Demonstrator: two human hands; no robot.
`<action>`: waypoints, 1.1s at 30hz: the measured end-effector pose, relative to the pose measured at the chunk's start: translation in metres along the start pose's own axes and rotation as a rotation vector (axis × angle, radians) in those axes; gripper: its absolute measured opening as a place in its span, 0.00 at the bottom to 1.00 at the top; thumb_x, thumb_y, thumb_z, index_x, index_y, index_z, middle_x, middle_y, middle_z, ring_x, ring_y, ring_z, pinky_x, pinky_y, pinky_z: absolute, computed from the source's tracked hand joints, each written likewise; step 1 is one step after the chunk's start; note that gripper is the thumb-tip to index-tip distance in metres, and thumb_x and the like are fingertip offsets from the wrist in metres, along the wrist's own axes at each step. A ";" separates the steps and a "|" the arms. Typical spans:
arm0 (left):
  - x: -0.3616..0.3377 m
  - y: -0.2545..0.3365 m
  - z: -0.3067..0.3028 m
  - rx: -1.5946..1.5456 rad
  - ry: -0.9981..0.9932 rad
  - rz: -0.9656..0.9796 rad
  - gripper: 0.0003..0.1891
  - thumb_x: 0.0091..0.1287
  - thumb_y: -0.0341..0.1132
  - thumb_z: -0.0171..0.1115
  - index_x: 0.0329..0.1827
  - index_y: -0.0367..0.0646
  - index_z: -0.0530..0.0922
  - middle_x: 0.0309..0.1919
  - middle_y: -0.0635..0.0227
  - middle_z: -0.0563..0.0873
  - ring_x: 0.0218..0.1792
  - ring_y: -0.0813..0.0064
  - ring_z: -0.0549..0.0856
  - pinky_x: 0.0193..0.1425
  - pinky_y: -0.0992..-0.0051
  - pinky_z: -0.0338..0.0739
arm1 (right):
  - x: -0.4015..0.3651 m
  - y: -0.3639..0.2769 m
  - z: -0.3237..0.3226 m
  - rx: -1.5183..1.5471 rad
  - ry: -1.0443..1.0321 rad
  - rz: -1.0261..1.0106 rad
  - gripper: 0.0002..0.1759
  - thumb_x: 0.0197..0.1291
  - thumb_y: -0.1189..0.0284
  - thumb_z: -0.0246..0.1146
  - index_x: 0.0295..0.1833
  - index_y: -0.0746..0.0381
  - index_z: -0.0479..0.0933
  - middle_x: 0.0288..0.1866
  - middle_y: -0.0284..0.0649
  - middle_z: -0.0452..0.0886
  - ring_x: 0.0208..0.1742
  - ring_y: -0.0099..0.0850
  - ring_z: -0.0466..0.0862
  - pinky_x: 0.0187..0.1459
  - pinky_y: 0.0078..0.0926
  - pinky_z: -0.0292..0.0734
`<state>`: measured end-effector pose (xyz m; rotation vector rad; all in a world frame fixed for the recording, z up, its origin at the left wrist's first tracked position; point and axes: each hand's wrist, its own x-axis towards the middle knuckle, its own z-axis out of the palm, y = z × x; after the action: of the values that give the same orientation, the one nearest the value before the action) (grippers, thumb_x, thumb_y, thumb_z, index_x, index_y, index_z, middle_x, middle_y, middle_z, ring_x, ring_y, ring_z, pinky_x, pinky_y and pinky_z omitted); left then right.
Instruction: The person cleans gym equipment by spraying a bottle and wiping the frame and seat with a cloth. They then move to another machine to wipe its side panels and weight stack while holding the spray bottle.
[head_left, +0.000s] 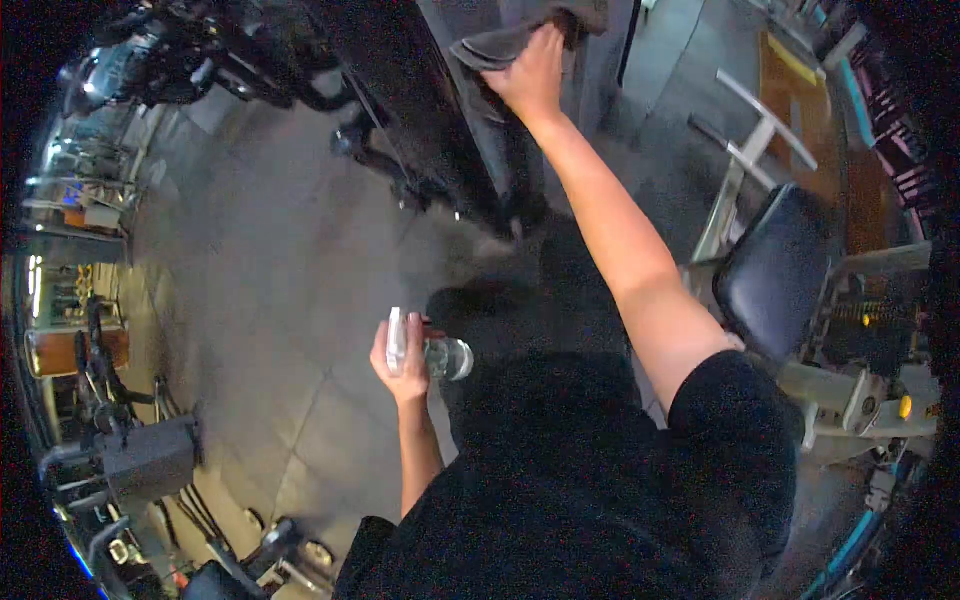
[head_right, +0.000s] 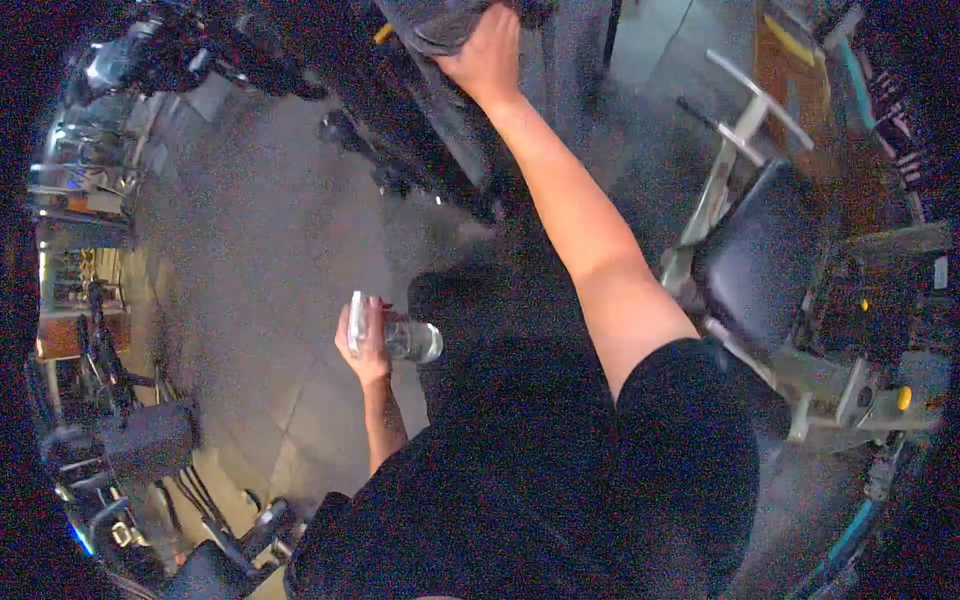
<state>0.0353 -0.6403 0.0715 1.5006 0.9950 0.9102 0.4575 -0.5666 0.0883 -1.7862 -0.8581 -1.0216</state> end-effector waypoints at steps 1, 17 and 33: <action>-0.004 -0.006 -0.002 0.022 0.013 0.009 0.08 0.75 0.31 0.67 0.39 0.35 0.81 0.31 0.64 0.88 0.27 0.74 0.89 0.33 0.75 0.82 | -0.033 0.007 0.003 0.070 -0.084 0.074 0.62 0.39 0.54 0.82 0.68 0.86 0.59 0.62 0.71 0.70 0.64 0.68 0.70 0.70 0.57 0.66; -0.038 -0.054 -0.041 0.332 0.049 0.022 0.10 0.71 0.31 0.71 0.31 0.37 0.82 0.25 0.68 0.86 0.26 0.80 0.83 0.33 0.76 0.77 | -0.150 0.045 0.000 0.147 -0.427 0.326 0.65 0.44 0.50 0.82 0.72 0.88 0.57 0.76 0.77 0.59 0.77 0.68 0.62 0.81 0.56 0.53; 0.029 -0.055 0.002 -0.048 0.106 0.107 0.13 0.71 0.30 0.72 0.28 0.38 0.77 0.23 0.73 0.83 0.25 0.86 0.79 0.29 0.79 0.72 | 0.334 -0.047 -0.077 0.471 0.023 -0.195 0.67 0.52 0.36 0.75 0.75 0.81 0.56 0.76 0.66 0.63 0.78 0.57 0.64 0.79 0.45 0.59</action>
<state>0.0412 -0.6091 0.0175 1.4889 0.9690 1.0928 0.5361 -0.5744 0.4251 -1.3104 -1.1668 -0.8681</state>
